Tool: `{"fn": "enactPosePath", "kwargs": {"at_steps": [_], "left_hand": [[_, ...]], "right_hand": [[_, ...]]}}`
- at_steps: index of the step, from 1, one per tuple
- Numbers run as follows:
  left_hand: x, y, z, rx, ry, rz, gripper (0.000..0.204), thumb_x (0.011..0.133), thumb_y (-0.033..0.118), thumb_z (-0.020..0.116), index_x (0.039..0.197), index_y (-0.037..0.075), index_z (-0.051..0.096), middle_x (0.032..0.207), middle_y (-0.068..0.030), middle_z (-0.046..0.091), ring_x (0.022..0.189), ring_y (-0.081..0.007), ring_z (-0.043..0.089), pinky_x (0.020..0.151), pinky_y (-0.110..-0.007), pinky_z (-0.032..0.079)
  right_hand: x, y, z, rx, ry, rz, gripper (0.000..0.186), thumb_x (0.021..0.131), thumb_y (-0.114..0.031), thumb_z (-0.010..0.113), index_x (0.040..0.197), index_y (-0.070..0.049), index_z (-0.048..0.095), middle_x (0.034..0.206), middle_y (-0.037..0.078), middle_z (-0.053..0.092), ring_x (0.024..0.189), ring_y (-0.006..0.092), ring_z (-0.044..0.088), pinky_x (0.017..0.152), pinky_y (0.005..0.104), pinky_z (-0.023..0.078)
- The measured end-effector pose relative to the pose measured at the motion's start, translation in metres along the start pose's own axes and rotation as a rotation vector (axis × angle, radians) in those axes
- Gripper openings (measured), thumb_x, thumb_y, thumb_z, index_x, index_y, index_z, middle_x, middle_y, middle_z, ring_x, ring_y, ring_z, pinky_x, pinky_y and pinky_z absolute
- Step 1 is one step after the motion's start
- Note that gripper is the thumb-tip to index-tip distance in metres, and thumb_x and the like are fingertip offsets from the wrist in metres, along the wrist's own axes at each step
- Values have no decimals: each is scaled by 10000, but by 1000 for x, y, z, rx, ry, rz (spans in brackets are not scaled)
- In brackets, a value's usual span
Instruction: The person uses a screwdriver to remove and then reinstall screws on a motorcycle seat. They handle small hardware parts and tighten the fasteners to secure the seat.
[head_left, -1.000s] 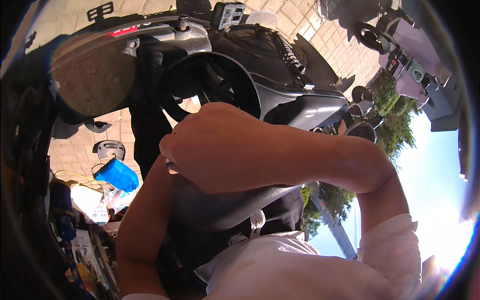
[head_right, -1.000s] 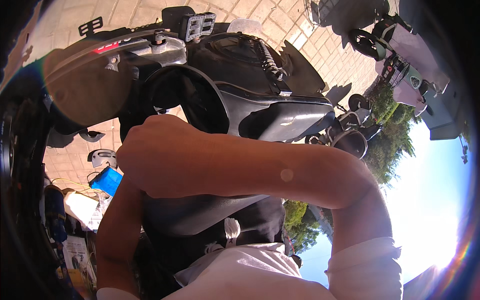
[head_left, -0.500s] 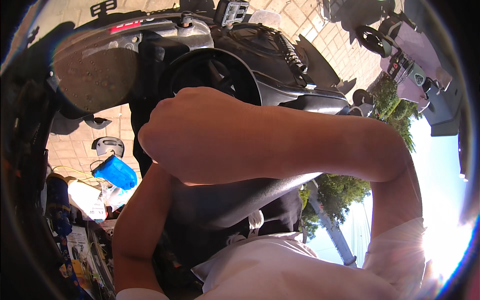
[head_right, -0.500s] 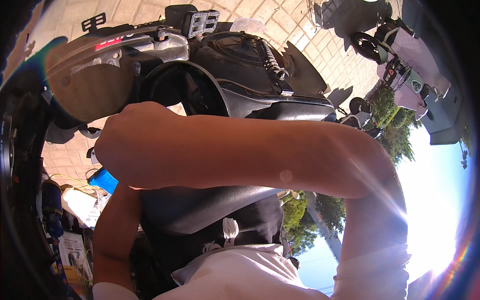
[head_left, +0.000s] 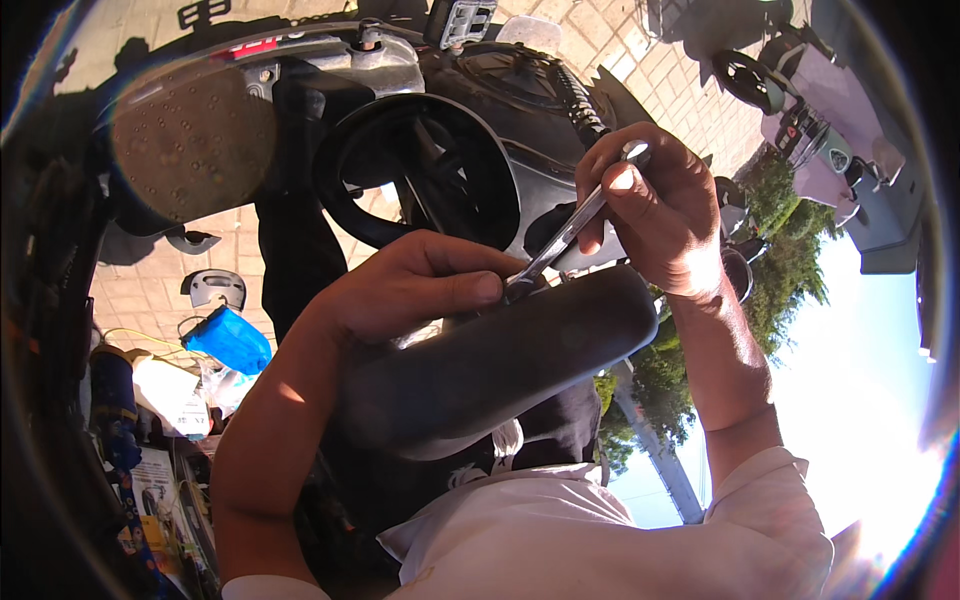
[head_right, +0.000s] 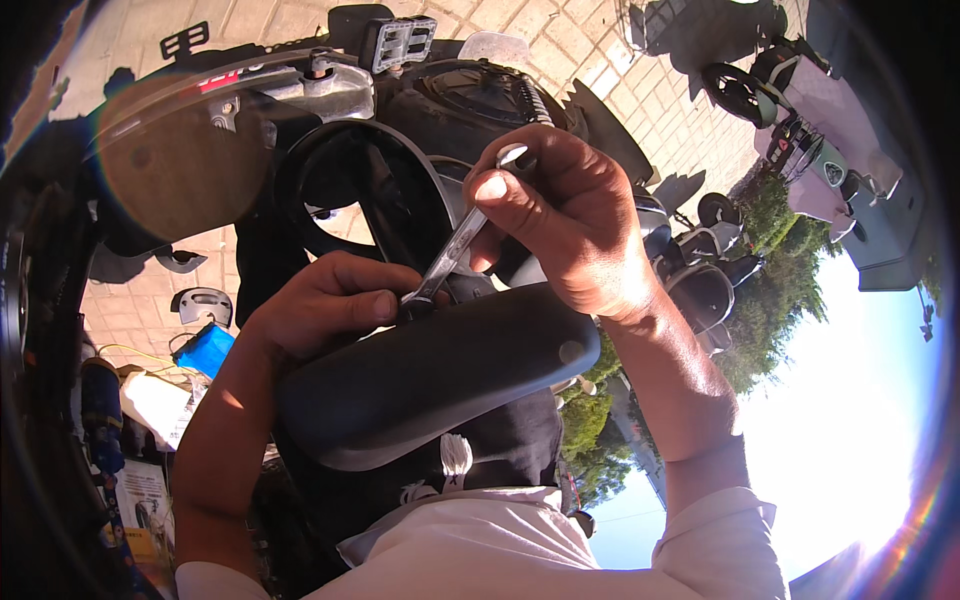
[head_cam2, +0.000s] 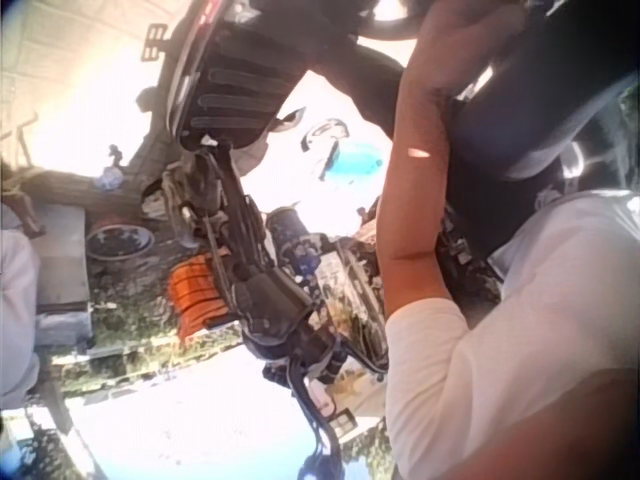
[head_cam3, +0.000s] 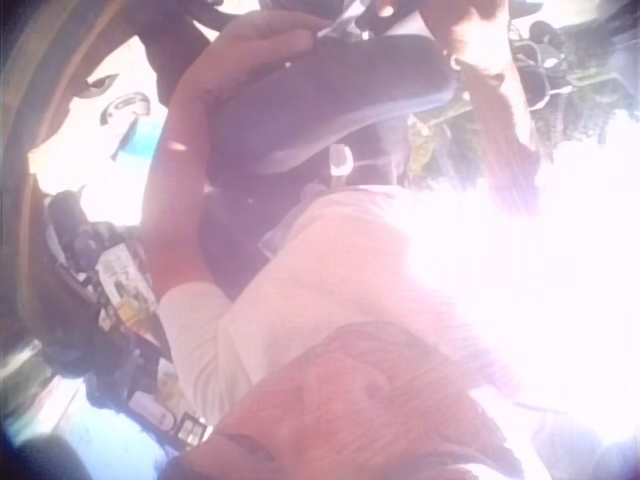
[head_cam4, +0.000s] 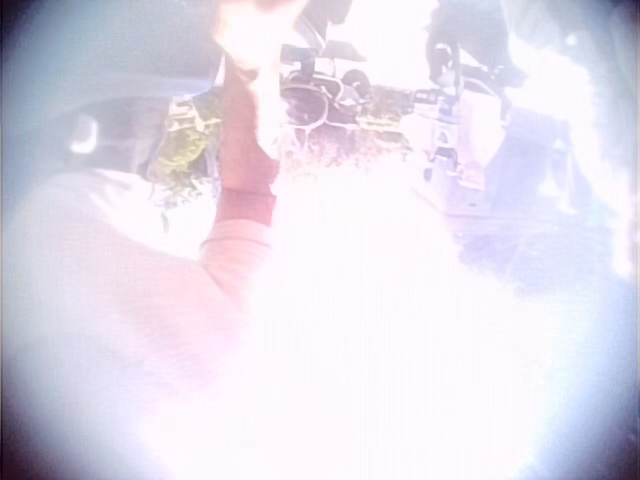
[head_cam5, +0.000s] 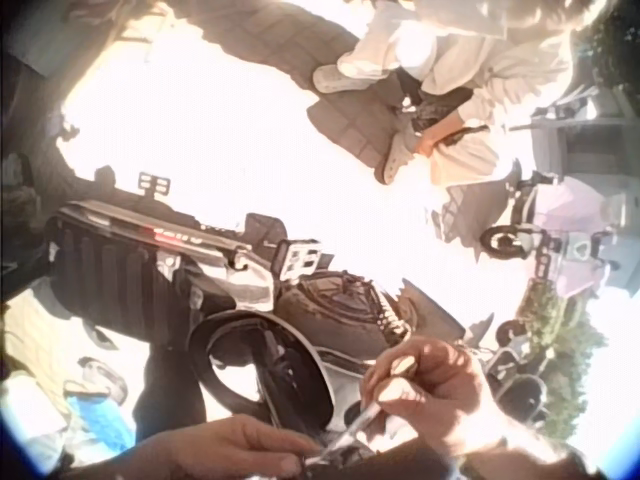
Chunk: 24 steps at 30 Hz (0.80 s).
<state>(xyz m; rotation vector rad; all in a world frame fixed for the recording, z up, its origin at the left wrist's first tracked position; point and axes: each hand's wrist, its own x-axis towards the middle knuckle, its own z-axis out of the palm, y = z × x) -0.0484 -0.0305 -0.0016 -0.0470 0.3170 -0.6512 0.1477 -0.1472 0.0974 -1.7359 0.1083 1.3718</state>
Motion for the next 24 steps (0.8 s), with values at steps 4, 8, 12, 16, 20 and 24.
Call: {"fn": "enactPosePath", "kwargs": {"at_steps": [4, 8, 12, 16, 20, 24], "left_hand": [[5, 12, 6, 126, 45, -117, 412, 924, 238, 674, 1256, 0, 622, 1091, -80, 689, 1003, -129, 627, 897, -283, 486], [6, 12, 6, 112, 110, -174, 388, 878, 212, 710, 1165, -43, 649, 1041, -103, 703, 952, -145, 657, 872, -285, 509], [7, 13, 5, 117, 118, -198, 374, 863, 209, 730, 1132, -40, 657, 1014, -94, 703, 939, -145, 659, 863, -282, 514], [5, 10, 4, 35, 95, -166, 399, 845, 233, 753, 1125, -37, 663, 1005, -92, 706, 935, -144, 658, 860, -283, 515], [7, 7, -3, 130, -2, -114, 359, 906, 323, 691, 1072, 5, 686, 940, -13, 679, 902, -85, 606, 831, -262, 483], [7, 4, -4, 116, 5, -117, 341, 900, 299, 703, 1075, 6, 688, 947, -17, 680, 902, -86, 606, 833, -265, 484]], "right_hand": [[-11, 10, -14, 112, 11, 0, 148, 931, -104, 653, 989, 23, 604, 865, 102, 650, 671, 176, 670, 623, 271, 551], [-18, 20, -29, 152, -44, 68, 174, 917, -120, 674, 992, 32, 632, 884, 120, 674, 779, 188, 682, 724, 300, 551], [-15, 24, -46, 93, -128, 157, 234, 884, -154, 717, 998, 41, 655, 883, 123, 697, 881, 168, 663, 811, 301, 525], [-2, -14, -22, -172, -183, 176, 218, 889, -174, 724, 926, 31, 659, 824, 68, 685, 757, 109, 635, 700, 239, 507], [20, -30, -4, -297, -226, 237, 205, 911, -193, 703, 898, 5, 654, 744, 16, 648, 710, 71, 605, 649, 231, 486], [16, -8, -19, -114, -176, 332, 295, 849, -255, 767, 881, 10, 641, 731, 45, 625, 655, 84, 584, 589, 222, 454]]}}
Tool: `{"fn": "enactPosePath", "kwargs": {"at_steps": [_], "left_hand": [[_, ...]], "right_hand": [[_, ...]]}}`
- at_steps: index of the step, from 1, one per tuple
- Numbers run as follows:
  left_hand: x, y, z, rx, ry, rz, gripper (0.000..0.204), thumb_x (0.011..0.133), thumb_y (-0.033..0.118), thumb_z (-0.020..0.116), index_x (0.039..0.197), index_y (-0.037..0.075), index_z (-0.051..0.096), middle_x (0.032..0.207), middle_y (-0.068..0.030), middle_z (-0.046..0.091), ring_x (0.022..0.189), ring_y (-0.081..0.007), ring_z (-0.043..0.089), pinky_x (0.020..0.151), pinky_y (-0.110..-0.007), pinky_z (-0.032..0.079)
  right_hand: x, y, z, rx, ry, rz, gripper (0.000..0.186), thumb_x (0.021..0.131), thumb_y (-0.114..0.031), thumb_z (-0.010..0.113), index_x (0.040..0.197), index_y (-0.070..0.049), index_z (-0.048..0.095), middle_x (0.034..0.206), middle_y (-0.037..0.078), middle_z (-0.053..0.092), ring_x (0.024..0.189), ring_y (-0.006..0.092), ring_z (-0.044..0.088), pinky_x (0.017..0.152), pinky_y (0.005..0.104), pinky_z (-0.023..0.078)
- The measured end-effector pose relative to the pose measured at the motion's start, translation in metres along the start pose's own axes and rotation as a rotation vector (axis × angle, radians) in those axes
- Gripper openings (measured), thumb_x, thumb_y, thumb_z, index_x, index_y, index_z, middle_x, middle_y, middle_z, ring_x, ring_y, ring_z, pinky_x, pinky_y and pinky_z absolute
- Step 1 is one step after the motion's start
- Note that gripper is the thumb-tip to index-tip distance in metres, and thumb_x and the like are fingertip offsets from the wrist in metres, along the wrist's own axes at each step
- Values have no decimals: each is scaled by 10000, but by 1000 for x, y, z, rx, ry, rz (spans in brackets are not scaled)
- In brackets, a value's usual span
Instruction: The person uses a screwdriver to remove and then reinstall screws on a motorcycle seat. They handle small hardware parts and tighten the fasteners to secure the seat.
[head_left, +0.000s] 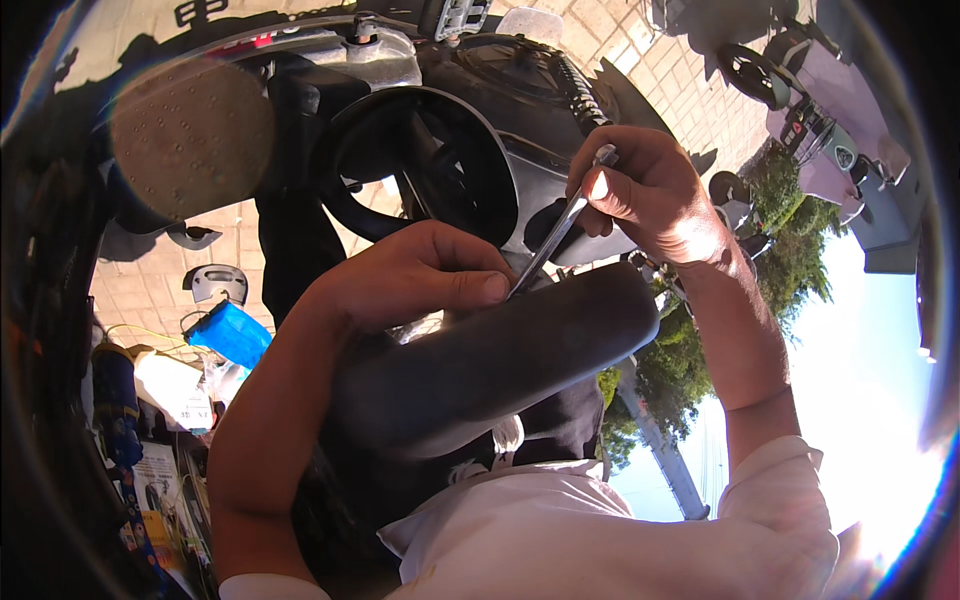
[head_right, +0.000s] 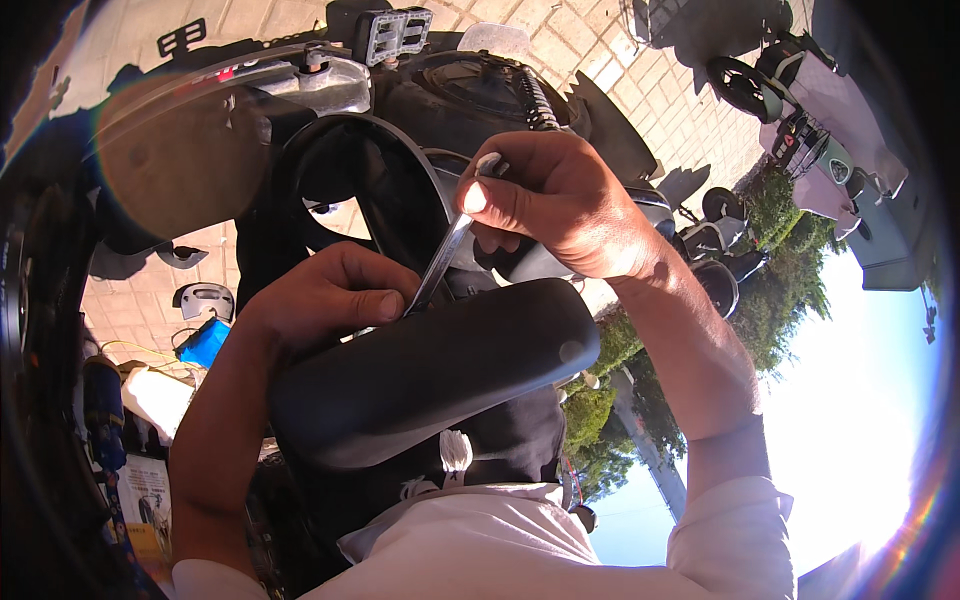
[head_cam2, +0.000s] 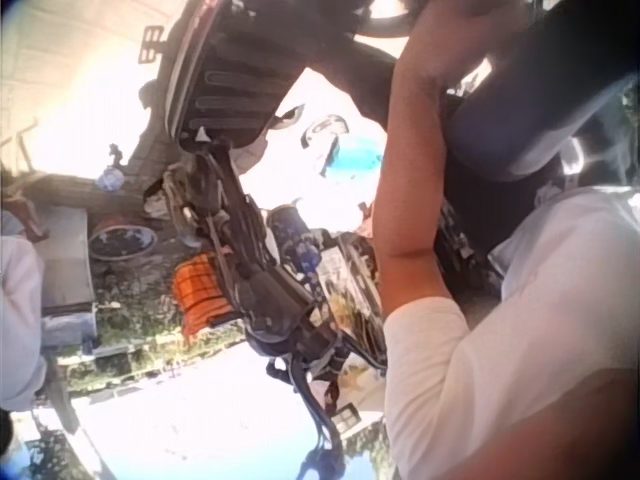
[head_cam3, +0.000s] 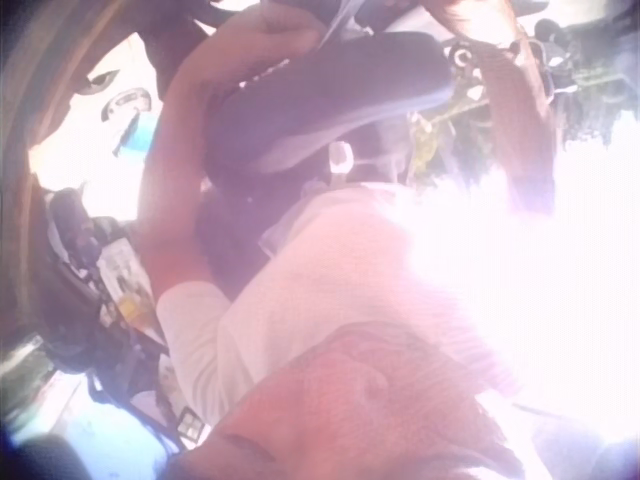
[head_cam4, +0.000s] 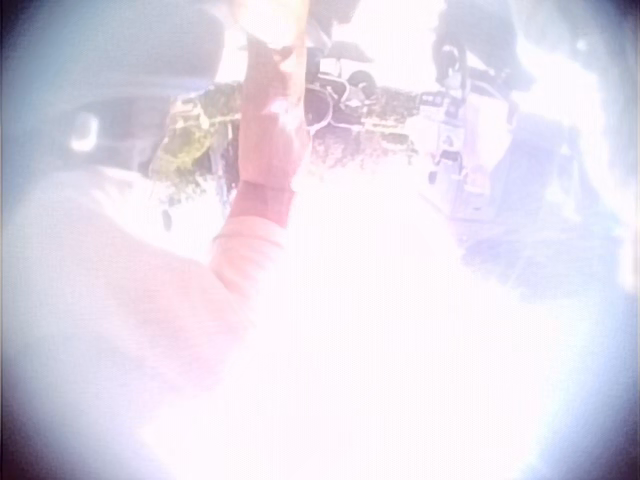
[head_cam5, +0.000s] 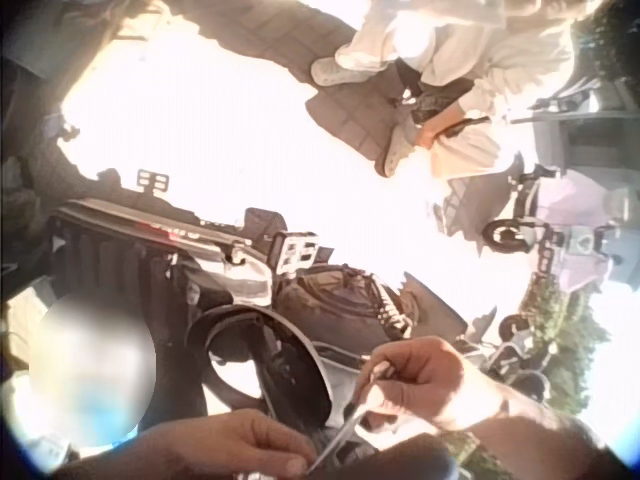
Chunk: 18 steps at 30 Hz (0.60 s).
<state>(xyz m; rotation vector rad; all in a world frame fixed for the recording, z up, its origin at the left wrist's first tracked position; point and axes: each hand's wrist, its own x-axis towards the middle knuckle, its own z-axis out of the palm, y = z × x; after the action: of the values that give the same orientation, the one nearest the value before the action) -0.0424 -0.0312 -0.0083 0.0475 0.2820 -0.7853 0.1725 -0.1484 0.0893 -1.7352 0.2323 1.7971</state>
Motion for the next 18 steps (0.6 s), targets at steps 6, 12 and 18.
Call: {"fn": "enactPosePath", "kwargs": {"at_steps": [6, 12, 18], "left_hand": [[0, -11, -2, -105, -6, 9, 396, 863, 240, 744, 1155, -10, 647, 1038, -46, 675, 997, -127, 615, 897, -300, 489], [-18, -30, -10, -192, 217, -21, 550, 817, 211, 771, 1277, 20, 536, 1198, -65, 607, 1148, -161, 556, 962, -341, 468], [-45, -79, -39, -195, 538, 169, 452, 827, 167, 739, 1219, 7, 578, 1123, -78, 645, 1070, -168, 608, 910, -318, 498]], "right_hand": [[3, -27, 31, -320, -55, -243, 164, 858, -89, 738, 869, 26, 621, 742, 39, 642, 655, 82, 584, 585, 223, 468], [39, -34, 73, -717, -254, -585, 243, 799, -221, 701, 774, 11, 632, 658, 180, 619, 685, 386, 637, 654, 441, 507], [41, -32, 112, -1002, -475, -480, 269, 844, -250, 673, 782, 11, 664, 671, 195, 638, 706, 360, 662, 662, 440, 513]]}}
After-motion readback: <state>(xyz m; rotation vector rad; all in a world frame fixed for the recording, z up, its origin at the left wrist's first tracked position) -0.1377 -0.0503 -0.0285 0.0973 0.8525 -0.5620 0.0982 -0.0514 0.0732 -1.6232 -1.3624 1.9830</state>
